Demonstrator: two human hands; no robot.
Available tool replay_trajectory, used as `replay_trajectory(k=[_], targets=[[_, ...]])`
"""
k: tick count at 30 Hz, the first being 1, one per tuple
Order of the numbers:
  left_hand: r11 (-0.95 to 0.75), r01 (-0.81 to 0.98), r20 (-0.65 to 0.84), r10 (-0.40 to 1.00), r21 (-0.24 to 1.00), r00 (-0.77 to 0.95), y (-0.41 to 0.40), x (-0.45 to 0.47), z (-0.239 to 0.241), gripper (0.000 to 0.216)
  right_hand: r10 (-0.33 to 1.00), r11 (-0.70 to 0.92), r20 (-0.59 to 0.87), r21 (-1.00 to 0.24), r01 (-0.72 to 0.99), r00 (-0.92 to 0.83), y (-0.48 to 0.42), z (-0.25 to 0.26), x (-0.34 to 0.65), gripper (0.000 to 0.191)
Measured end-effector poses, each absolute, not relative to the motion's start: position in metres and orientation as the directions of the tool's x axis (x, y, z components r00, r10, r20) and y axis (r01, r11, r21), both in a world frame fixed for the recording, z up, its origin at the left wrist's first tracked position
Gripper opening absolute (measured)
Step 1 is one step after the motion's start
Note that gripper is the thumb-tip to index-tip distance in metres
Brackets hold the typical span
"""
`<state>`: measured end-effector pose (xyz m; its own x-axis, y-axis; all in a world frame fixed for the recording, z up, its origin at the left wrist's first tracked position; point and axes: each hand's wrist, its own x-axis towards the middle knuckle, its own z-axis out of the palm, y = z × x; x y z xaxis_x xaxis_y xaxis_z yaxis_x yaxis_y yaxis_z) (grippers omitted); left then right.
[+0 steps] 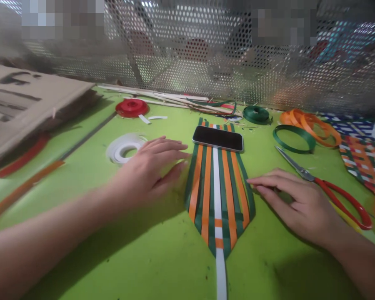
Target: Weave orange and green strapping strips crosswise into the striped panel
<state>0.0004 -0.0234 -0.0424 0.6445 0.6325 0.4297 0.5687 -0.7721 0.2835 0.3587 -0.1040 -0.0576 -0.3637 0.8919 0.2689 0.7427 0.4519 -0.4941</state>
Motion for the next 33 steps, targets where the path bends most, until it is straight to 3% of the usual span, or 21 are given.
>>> replay_trajectory(k=[9,18,24,33], targets=[[-0.754,0.523,0.37,0.653,0.397,0.661,-0.023,0.007,-0.05,0.029,0.909,0.417,0.235,-0.496,0.762,-0.344,-0.095,-0.058,0.368,0.023],[-0.748,0.514,0.369,0.658,0.42,0.656,-0.03,0.018,-0.051,0.017,0.891,0.447,0.195,-0.537,0.715,-0.41,-0.103,-0.053,0.356,0.023],[-0.775,0.479,0.369,0.623,0.411,0.69,-0.033,0.02,-0.052,0.023,0.824,0.546,0.194,-0.522,0.655,-0.532,-0.106,-0.053,0.35,0.028],[-0.816,0.409,0.416,0.565,0.408,0.712,-0.036,0.02,-0.048,0.04,0.822,0.535,0.151,-0.537,0.653,-0.549,-0.108,-0.053,0.351,0.041]])
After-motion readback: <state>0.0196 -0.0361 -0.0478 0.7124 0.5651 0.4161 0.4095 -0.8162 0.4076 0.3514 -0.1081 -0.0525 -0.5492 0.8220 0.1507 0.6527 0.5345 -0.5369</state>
